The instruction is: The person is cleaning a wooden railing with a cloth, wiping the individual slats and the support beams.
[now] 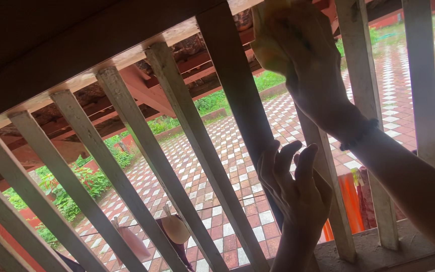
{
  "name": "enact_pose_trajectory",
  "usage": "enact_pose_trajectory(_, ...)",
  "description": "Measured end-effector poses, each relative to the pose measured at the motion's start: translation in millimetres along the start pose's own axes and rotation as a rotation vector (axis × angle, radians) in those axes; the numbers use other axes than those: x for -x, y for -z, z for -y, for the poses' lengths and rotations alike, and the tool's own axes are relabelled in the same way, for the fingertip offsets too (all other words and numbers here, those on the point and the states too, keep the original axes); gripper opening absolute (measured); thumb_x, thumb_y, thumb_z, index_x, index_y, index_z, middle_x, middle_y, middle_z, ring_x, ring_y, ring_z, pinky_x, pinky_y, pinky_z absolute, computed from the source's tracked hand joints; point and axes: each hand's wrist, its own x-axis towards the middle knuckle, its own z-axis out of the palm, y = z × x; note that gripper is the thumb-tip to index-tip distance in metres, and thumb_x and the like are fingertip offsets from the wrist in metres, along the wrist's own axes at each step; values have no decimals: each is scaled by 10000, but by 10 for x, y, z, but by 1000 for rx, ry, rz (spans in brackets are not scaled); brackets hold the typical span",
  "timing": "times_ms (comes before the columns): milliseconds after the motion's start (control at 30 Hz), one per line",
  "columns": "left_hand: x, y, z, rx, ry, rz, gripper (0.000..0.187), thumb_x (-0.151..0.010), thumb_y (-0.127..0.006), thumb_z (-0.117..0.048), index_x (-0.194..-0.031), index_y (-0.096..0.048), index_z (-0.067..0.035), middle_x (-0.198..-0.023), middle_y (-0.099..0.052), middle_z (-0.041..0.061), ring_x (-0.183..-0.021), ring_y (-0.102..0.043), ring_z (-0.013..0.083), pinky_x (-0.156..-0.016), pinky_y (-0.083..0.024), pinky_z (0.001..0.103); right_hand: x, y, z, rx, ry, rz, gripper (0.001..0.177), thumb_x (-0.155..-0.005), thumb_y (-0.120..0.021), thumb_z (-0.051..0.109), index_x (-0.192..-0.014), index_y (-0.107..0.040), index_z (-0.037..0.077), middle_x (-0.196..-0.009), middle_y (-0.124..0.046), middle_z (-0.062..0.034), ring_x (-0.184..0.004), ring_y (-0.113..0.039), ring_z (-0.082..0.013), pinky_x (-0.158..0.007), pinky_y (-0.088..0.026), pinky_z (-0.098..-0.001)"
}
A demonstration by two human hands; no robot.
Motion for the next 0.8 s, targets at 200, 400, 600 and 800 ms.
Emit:
enact_pose_trajectory(200,57,2,70,18,5,31,368,-949,-648,55,-1269,-638,-127,-1356,-548,106,-1406,-470,341,-1171,-429,524,269,24,146,-61,-72,39,453,-1027,-621,-132,-1460,-561,-18,-1556,-494,-213,-1449,-521,-418,-1229,-489,-452)
enact_pose_trajectory(400,29,4,62,12,-3,21,354,-947,-645,56,-1260,-629,-109,-1361,-544,110,-1403,-461,349,-1178,-415,535,344,-15,73,-49,-174,-6,442,-1048,-575,-8,-1486,-521,-14,-1419,-581,-270,-1278,-627,-416,-1035,-556,-413)
enact_pose_trajectory(600,41,-22,80,26,-5,19,335,-945,-638,51,-1238,-627,-111,-1351,-545,105,-1394,-467,348,-1187,-412,540,423,-251,-332,-191,-389,-35,377,-1163,-575,203,-1510,-573,56,-991,-687,-142,-835,-657,-264,-733,-478,-369)
enact_pose_trajectory(800,23,-1,120,36,-13,7,323,-978,-633,51,-1254,-629,-116,-1339,-565,88,-1373,-492,325,-1169,-420,522,561,-208,-226,-632,-700,-9,293,-1181,-576,207,-1403,-622,22,-788,-533,-39,-617,-453,-94,-544,-318,-283)
